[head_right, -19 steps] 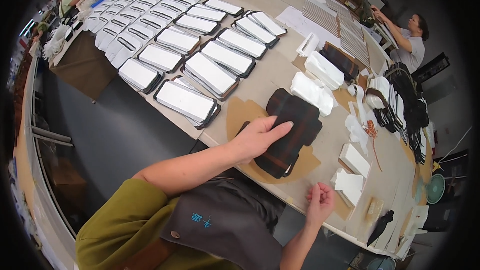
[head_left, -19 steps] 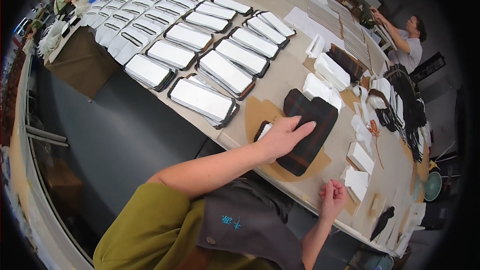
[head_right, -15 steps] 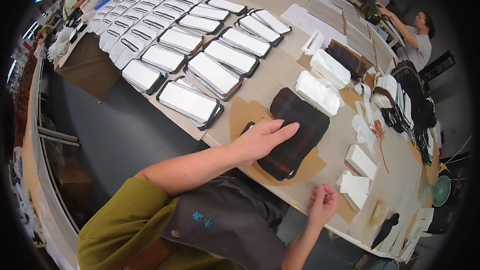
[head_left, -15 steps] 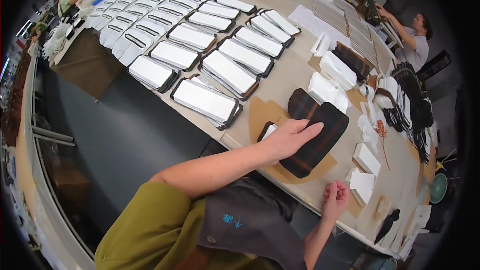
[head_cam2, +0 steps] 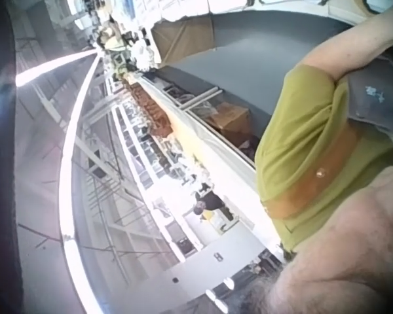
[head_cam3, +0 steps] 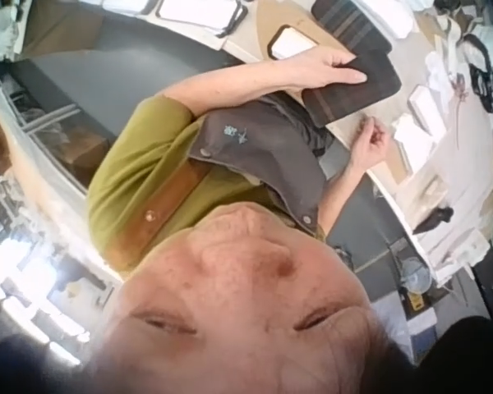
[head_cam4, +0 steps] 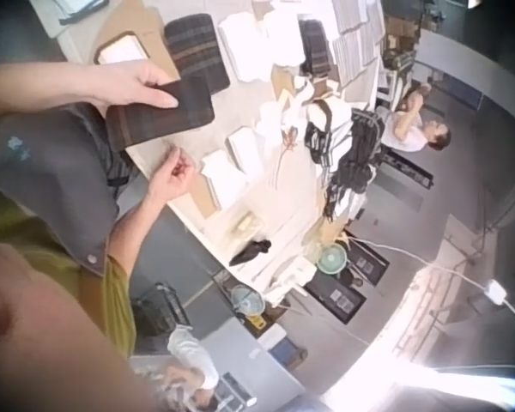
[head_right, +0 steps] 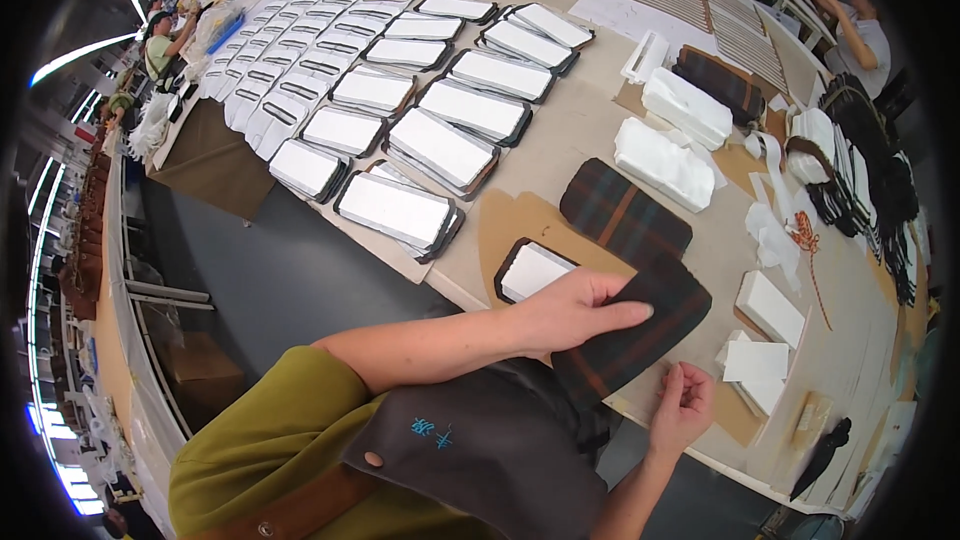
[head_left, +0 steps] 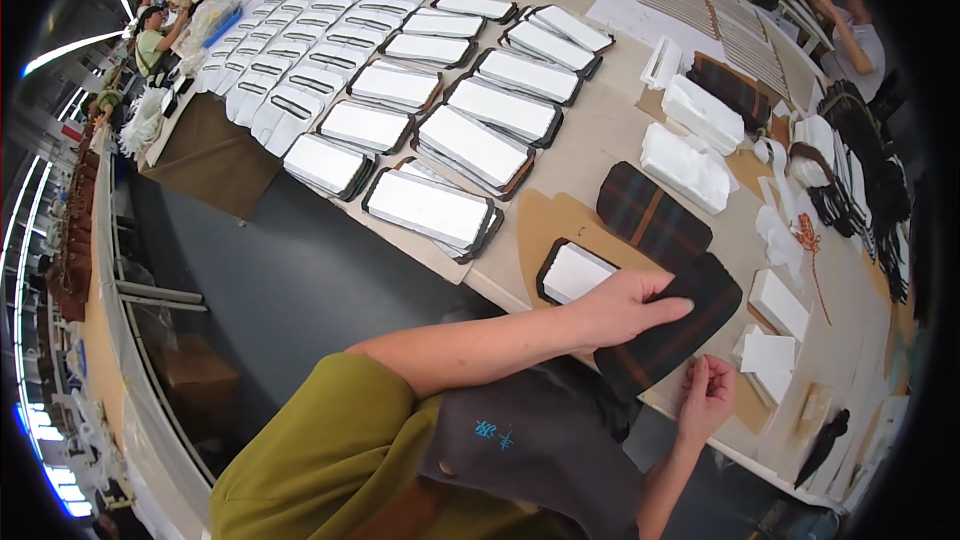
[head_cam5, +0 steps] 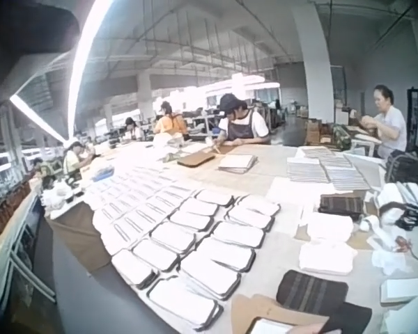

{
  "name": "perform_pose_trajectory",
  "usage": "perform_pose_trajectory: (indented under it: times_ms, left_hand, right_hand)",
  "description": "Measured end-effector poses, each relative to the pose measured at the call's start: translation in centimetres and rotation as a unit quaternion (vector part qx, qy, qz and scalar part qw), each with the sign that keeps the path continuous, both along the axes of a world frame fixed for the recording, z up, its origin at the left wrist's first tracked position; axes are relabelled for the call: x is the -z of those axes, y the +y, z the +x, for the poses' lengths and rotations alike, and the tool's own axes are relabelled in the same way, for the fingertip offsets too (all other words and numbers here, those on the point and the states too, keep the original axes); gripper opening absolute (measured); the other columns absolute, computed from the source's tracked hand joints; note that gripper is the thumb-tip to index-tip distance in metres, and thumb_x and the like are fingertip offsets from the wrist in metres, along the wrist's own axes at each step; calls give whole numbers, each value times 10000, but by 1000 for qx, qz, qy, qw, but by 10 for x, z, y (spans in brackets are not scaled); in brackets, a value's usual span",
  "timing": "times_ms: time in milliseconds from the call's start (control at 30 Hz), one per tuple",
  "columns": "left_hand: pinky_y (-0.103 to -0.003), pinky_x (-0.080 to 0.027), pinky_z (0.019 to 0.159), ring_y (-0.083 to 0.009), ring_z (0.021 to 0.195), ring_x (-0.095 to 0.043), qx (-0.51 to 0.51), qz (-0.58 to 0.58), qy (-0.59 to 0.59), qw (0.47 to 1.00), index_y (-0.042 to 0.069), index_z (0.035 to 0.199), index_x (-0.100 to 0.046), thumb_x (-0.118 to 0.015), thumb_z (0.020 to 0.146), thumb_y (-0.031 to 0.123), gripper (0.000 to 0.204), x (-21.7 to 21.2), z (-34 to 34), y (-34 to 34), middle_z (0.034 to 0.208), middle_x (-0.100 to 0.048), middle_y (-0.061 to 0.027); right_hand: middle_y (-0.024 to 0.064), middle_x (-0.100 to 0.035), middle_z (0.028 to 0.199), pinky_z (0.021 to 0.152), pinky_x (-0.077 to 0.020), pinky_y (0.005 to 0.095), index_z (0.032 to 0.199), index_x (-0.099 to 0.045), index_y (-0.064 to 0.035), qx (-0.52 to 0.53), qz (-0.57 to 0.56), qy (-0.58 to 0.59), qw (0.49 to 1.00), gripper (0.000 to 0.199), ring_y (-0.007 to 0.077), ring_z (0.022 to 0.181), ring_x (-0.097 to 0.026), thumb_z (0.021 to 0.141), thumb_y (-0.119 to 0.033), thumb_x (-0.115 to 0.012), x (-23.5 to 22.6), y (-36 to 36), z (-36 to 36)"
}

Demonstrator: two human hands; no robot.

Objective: Applying lining and adhesive to leather pouch components.

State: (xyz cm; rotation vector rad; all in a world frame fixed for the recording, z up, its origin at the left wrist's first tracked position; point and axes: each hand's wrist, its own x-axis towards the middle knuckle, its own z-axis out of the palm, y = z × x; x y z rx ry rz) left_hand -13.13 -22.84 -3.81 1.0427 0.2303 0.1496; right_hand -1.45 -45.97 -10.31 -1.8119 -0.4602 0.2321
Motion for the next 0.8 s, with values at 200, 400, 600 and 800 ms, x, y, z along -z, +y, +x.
perform_pose_trajectory:
  times_ms: [200,400,600,800]
  left_hand:
    - [-258,-569,819,-72,930,-677,-64,-160,24,985,61,1198,-673,-584,1067,296,284,-17,0,20,1057,-728,-9]
    - [-366,-599,862,-147,969,-706,-174,-143,-23,974,97,1296,-634,-644,1022,239,308,-30,-6,63,1132,-723,-41]
    - [-416,-535,1014,-214,1103,-676,-425,51,-106,897,52,1208,-633,-648,977,84,233,-50,-95,201,1152,-715,-75]
    - [-352,-536,1011,-221,1136,-663,-629,223,-145,731,-32,1284,-609,-558,990,-28,298,-84,-206,249,1241,-684,-113]
  right_hand:
    - [-8,-628,819,628,-475,187,1025,-656,-16,-2,6,-6,1000,137,45,720,-572,1002,-148,-684,0,6,-2]
    - [-5,-632,834,634,-468,188,1019,-653,-13,-1,14,13,1000,109,45,727,-573,1000,-118,-675,1,-1,-5]
    - [-3,-637,862,624,-457,180,1056,-646,-22,-5,30,19,999,101,44,742,-574,1009,-110,-663,0,-2,-7]
    - [16,-632,818,615,-457,194,999,-651,-6,8,0,18,1000,102,57,709,-566,988,-102,-684,-3,-4,-5]
